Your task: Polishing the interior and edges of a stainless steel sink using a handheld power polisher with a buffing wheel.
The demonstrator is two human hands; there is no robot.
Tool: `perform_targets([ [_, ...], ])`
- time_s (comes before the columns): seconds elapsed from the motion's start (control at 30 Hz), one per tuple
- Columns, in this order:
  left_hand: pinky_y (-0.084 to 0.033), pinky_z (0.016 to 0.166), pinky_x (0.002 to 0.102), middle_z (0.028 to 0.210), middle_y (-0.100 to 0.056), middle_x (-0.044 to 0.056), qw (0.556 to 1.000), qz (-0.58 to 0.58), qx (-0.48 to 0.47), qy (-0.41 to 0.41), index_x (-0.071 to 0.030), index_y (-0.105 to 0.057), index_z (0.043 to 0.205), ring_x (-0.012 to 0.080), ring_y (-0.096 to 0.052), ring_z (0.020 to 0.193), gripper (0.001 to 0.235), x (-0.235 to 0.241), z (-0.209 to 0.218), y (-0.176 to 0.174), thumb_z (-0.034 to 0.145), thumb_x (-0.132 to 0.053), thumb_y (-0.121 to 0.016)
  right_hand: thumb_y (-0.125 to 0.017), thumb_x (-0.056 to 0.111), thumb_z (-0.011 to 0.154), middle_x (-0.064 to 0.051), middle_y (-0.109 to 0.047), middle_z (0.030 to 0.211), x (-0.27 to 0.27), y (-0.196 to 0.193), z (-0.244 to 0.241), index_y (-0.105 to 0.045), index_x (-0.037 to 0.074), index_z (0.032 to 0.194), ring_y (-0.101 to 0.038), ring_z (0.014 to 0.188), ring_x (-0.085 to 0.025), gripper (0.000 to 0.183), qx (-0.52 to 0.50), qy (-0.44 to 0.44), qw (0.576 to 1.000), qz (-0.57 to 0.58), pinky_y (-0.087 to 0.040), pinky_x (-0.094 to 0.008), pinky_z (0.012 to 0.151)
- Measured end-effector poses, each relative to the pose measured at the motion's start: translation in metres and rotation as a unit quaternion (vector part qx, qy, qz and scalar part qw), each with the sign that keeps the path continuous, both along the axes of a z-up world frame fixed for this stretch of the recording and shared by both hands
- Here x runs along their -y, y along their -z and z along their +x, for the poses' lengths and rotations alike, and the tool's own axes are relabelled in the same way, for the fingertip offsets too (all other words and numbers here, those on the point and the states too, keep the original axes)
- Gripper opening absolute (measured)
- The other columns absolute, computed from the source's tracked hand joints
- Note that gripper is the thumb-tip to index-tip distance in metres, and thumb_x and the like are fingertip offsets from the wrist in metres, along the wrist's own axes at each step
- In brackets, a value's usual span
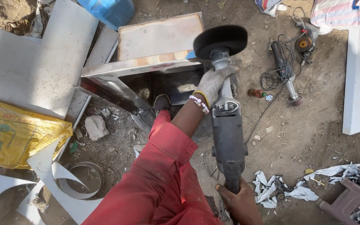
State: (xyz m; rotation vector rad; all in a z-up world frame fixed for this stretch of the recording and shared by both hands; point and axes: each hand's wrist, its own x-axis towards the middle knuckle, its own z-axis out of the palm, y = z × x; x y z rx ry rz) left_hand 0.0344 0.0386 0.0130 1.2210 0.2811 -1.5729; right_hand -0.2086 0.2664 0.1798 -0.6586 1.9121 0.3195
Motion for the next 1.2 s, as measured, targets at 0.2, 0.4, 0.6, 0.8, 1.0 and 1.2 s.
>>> perform_targets([
  [0.2, -0.063, 0.048, 0.054, 0.075, -0.062, 0.018, 0.996, 0.060, 0.005, -0.071, -0.004, -0.066, 0.113, 0.0307, -0.070, 0.056, 0.042, -0.042, 0.057, -0.037, 0.091, -0.021, -0.098, -0.094, 0.017, 0.097, -0.015, -0.099, 0.147, 0.021, -0.023, 0.034, -0.078, 0.014, 0.172, -0.087, 0.125, -0.034, 0.077, 0.046, -0.038, 0.996, 0.062, -0.066, -0.048, 0.114],
  [0.4, -0.062, 0.047, 0.051, 0.077, -0.066, 0.015, 0.996, 0.041, -0.006, -0.082, -0.005, -0.068, 0.116, 0.0276, -0.070, 0.056, 0.048, -0.018, 0.030, -0.016, 0.086, -0.023, -0.101, -0.094, 0.028, 0.097, -0.016, -0.091, 0.113, 0.032, -0.029, 0.022, -0.086, 0.013, 0.150, -0.073, 0.091, -0.031, 0.055, -0.001, -0.086, 0.995, 0.047, -0.059, -0.048, 0.087],
  [0.6, -0.063, 0.046, 0.049, 0.073, -0.070, 0.015, 0.996, -0.023, -0.030, -0.086, -0.003, -0.078, 0.116, 0.0283, -0.071, 0.055, 0.040, -0.002, 0.012, 0.015, 0.089, -0.021, -0.102, -0.098, 0.009, 0.100, -0.022, -0.062, 0.064, 0.017, 0.004, -0.012, -0.077, -0.001, 0.118, -0.052, 0.050, -0.032, 0.030, 0.051, -0.032, 0.998, -0.021, -0.045, -0.050, 0.053],
  [0.8, -0.067, 0.051, 0.052, 0.081, -0.072, 0.021, 0.997, 0.037, 0.024, -0.069, -0.003, -0.071, 0.121, 0.0308, -0.075, 0.062, 0.051, -0.063, 0.080, -0.013, 0.086, -0.024, -0.103, -0.096, 0.011, 0.094, -0.019, -0.072, 0.077, -0.004, 0.005, 0.033, -0.081, 0.003, 0.119, -0.061, 0.066, -0.029, 0.031, 0.074, -0.063, 0.995, 0.014, -0.051, -0.046, 0.065],
  [1.0, -0.064, 0.054, 0.046, 0.074, -0.073, 0.021, 0.992, 0.028, 0.066, -0.104, -0.003, -0.069, 0.122, 0.0321, -0.076, 0.060, 0.037, -0.142, 0.169, -0.018, 0.094, -0.008, -0.092, -0.093, 0.012, 0.099, -0.015, -0.061, 0.062, -0.017, 0.006, 0.097, -0.074, 0.007, 0.117, -0.051, 0.051, -0.024, 0.026, 0.145, -0.117, 0.980, 0.075, -0.044, -0.043, 0.054],
  [1.2, -0.071, 0.067, 0.038, 0.089, -0.081, 0.013, 0.980, 0.094, 0.124, -0.123, -0.004, -0.076, 0.112, 0.0246, -0.081, 0.073, 0.021, -0.220, 0.262, -0.003, 0.098, -0.007, -0.093, -0.082, 0.014, 0.098, -0.012, -0.058, 0.061, -0.016, -0.011, 0.183, -0.055, 0.023, 0.155, -0.053, 0.050, -0.021, 0.064, 0.239, -0.196, 0.941, 0.137, -0.046, -0.041, 0.056],
])
